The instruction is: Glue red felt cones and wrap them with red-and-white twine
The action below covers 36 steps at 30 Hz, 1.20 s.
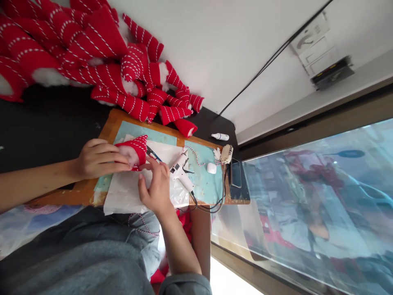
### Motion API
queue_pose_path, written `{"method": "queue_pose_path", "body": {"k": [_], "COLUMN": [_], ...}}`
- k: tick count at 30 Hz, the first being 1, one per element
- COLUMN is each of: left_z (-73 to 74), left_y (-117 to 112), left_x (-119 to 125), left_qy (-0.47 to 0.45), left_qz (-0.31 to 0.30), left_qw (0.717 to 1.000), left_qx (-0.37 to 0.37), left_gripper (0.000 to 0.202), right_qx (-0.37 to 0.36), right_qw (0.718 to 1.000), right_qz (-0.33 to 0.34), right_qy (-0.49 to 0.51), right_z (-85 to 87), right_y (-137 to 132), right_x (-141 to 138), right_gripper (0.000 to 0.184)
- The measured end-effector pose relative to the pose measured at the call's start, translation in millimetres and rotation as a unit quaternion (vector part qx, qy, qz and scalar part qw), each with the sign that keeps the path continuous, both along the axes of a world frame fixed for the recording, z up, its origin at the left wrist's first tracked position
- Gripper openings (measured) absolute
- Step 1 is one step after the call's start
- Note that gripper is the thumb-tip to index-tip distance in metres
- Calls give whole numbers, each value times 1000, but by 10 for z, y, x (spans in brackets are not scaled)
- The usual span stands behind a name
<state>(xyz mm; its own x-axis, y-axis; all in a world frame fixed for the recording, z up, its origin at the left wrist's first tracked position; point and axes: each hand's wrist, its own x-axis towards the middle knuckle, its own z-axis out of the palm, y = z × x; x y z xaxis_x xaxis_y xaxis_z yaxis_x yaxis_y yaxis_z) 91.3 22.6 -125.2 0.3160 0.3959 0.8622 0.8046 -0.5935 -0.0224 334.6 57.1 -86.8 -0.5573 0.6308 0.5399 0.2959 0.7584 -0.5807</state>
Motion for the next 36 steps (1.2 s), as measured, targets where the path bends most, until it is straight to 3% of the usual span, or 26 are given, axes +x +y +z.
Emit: {"method": "queue_pose_path", "body": {"k": [2, 3, 6, 10, 15, 22, 27, 31, 36], "left_z": [5, 7, 6, 2, 1, -5, 23, 82, 168], "left_y": [-44, -70, -140, -180, -138, 2, 42, 51, 57], "left_x": [23, 38, 78, 108, 91, -36, -75, -29, 24], "left_qy": [-9, -15, -34, -56, -50, -21, 0, 13, -1], "left_qz": [8, 12, 20, 2, -25, -53, -53, -41, -44], "left_qw": [1000, 999, 997, 996, 996, 998, 999, 999, 999], "left_qx": [-26, -39, -65, -75, -63, -5, 10, 6, -5], "left_gripper": [19, 20, 22, 24, 23, 15, 10, 11, 10], "right_qx": [-22, -41, -102, -152, -157, -175, -102, 28, 128], "right_qw": [996, 990, 967, 956, 953, 950, 968, 993, 991], "right_qz": [-52, -82, -137, -134, -143, -126, -83, -45, -10], "right_qy": [67, 107, 188, 214, 215, 225, 216, 106, 46], "right_z": [5, 12, 25, -24, -81, -54, -99, -116, -122], "right_y": [18, 30, 49, 2, -52, -126, -197, -128, 16], "right_x": [19, 37, 113, 212, 246, 138, 57, -29, -113], "right_gripper": [13, 10, 23, 39, 62, 37, 24, 28, 33]}}
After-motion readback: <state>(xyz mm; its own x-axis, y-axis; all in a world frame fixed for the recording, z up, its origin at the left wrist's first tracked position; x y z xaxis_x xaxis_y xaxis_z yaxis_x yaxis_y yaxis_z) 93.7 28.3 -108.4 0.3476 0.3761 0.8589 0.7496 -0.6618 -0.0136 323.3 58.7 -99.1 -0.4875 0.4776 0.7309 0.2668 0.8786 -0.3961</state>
